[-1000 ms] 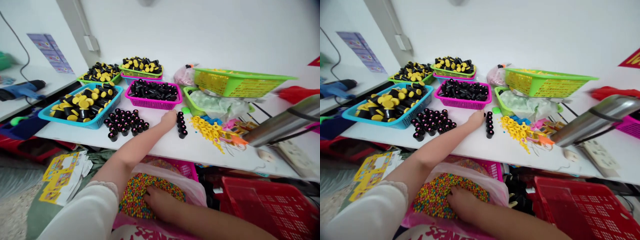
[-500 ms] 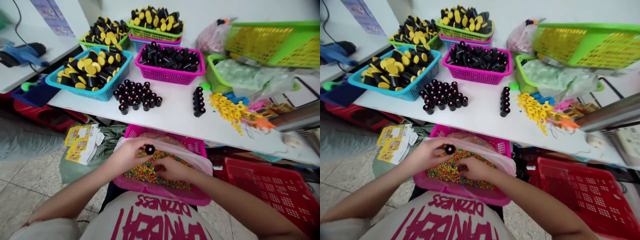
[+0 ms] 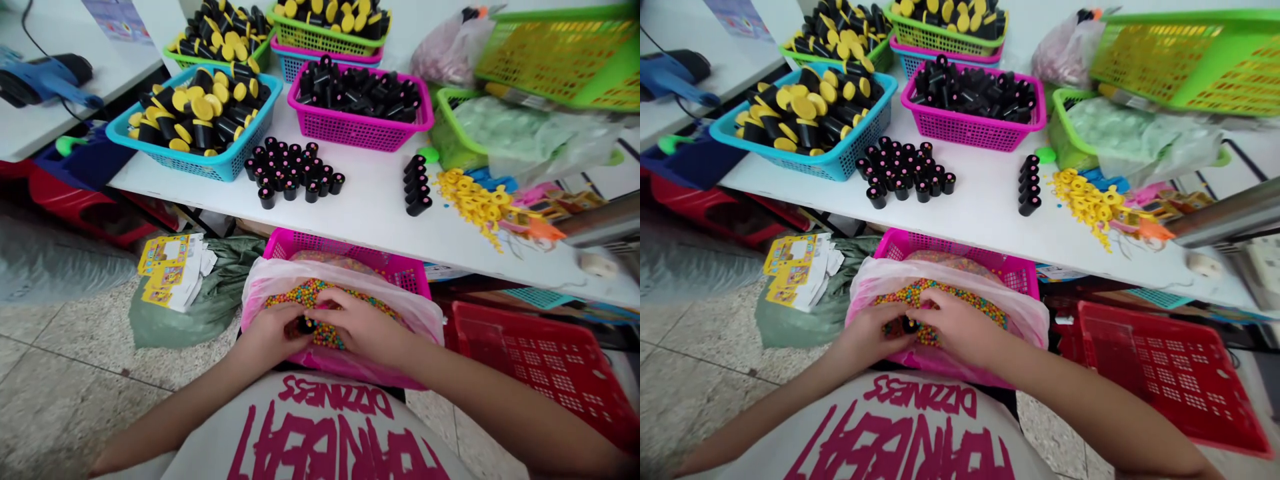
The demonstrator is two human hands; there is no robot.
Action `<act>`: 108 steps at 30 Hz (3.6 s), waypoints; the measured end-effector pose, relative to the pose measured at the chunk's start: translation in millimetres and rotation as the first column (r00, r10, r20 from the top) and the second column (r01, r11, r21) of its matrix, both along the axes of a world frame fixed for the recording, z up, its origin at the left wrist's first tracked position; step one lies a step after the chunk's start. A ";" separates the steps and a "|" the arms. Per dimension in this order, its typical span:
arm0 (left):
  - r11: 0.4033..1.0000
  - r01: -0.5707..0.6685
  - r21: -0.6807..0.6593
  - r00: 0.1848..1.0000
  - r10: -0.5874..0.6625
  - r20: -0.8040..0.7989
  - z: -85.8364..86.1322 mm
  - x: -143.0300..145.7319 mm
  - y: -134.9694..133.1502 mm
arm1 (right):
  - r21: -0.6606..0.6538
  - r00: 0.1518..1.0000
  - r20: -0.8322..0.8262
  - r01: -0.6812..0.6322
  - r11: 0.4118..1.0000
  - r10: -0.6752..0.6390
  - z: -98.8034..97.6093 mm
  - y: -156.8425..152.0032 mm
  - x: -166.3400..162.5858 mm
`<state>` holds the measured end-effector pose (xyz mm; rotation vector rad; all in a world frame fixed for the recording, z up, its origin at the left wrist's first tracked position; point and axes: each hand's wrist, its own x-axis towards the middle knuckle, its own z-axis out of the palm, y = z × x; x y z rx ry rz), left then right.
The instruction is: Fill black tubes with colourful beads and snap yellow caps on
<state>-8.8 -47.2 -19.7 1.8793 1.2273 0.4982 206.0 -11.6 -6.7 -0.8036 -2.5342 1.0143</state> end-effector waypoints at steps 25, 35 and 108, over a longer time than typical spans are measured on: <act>0.780 -0.294 0.552 0.908 0.408 -0.093 36.3 1.3 135.9 | 0.020 0.765 0.636 0.117 0.993 -0.103 -44.6 -10.2 27.4; 0.819 -0.210 0.533 0.824 0.442 -0.355 33.2 32.0 187.7 | 0.036 0.842 0.539 0.002 0.999 -0.021 -62.8 1.3 -0.7; 0.794 -0.213 0.570 0.919 0.360 -0.158 37.1 -2.2 153.5 | 0.158 0.784 0.614 -0.010 0.987 -0.090 -39.1 -5.9 10.6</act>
